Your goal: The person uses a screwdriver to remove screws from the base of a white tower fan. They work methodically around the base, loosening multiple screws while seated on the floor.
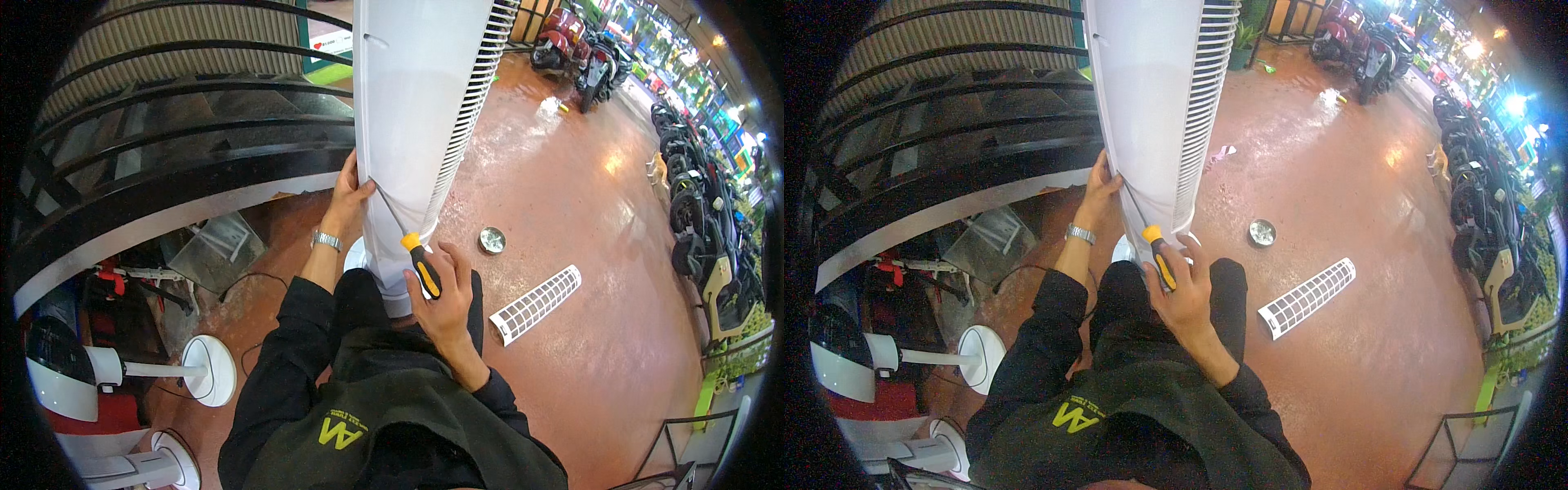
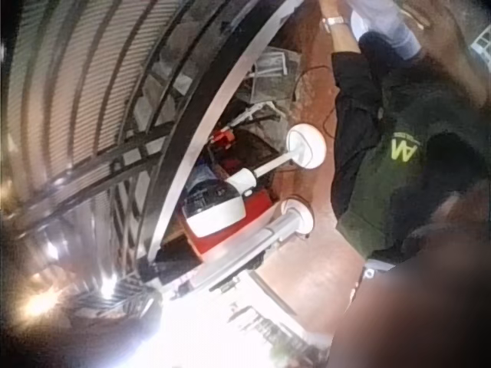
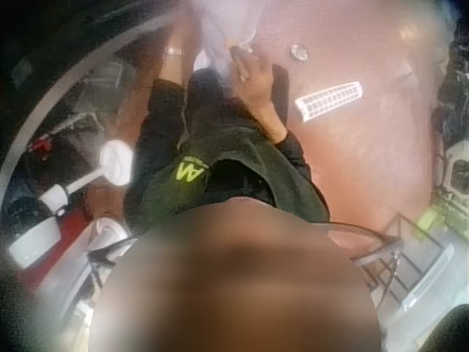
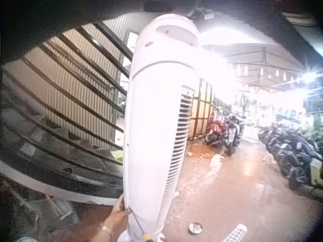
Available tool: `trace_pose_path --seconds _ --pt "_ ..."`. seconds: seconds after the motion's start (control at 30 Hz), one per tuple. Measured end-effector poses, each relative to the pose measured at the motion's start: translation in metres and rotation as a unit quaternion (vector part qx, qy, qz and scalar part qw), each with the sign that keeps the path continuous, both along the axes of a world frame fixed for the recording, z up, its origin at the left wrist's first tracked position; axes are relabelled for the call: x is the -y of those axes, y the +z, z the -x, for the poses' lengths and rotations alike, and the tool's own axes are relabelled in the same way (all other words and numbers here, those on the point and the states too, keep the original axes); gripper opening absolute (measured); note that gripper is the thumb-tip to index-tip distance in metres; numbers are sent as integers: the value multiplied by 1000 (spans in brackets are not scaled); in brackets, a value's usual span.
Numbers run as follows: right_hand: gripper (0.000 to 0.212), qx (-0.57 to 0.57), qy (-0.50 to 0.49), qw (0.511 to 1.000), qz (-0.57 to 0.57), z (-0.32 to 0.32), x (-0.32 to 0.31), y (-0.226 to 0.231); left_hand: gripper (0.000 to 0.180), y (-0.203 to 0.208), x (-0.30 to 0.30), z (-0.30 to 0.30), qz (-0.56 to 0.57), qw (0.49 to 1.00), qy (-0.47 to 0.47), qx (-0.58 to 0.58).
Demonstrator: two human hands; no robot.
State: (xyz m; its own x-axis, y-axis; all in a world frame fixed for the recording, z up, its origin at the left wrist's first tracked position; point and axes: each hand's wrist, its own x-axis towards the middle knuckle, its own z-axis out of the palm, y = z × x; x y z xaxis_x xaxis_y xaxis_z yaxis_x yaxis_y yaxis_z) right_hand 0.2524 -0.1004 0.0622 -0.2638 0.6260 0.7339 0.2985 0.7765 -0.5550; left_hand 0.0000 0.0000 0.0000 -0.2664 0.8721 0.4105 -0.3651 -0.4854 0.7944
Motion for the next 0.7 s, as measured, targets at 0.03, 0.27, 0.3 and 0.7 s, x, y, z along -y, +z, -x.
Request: trace_pose_path --seconds 0.03,0.27,0.3,0.7 --pt "33 -1 -11 1000 17 1 1 6 98 6 3 -6 2 999 -7 35" --pt "31 15 11 995 -98 1 -5 -1 96 22 12 -2 16 1000 9 18" --pt "32 28 20 992 -119 -2 -7 -2 96 20 12 -1 16 1000 6 17" --pt "26 19 -37 998 52 -3 3 6 103 10 5 -6 12 999 -7 38"
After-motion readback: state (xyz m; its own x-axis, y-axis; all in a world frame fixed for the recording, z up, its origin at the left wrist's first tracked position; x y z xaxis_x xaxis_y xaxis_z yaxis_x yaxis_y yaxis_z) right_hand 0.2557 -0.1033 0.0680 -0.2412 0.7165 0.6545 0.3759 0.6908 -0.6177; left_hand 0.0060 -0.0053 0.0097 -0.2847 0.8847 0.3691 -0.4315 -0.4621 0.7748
